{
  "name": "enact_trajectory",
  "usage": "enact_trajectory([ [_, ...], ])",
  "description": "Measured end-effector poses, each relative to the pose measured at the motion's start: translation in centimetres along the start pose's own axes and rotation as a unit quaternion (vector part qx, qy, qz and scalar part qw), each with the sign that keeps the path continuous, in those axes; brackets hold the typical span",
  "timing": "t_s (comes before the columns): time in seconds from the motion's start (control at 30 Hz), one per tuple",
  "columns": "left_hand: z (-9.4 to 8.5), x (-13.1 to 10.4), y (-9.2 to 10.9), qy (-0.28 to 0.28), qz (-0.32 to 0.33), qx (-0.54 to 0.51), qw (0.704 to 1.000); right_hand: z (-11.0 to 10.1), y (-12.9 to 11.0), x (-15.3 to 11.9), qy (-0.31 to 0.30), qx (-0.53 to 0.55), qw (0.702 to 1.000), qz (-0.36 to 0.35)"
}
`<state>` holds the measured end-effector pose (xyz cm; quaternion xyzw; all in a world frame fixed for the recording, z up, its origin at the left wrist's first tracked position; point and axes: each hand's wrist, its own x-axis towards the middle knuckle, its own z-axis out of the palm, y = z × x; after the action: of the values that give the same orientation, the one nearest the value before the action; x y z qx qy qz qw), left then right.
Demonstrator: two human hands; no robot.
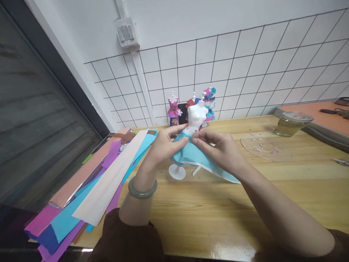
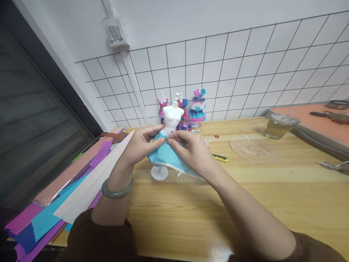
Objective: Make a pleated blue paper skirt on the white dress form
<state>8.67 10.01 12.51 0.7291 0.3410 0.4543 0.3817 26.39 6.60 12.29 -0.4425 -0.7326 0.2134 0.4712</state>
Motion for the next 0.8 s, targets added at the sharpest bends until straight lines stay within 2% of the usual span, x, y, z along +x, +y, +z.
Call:
enact_trajectory([
  [0.47, 0.01, 0.08, -0.15, -0.001, -0.003, -0.007, 1.000, -0.05, 0.21, 0.20, 0.014, 0.000, 0.998, -0.056],
  [0.67, 0.02, -0.02, -0.27, -0.008, -0.008, -0.013, 1.000, 0.01, 0.24, 0.16, 0.055, -0.028, 0.997, -0.035],
  [0.8, 0.05, -0.08, -0.15, -0.007, -0.012, -0.009, 1.000, 0.01, 0.09, 0.14, 0.060, -0.036, 0.997, -0.026],
])
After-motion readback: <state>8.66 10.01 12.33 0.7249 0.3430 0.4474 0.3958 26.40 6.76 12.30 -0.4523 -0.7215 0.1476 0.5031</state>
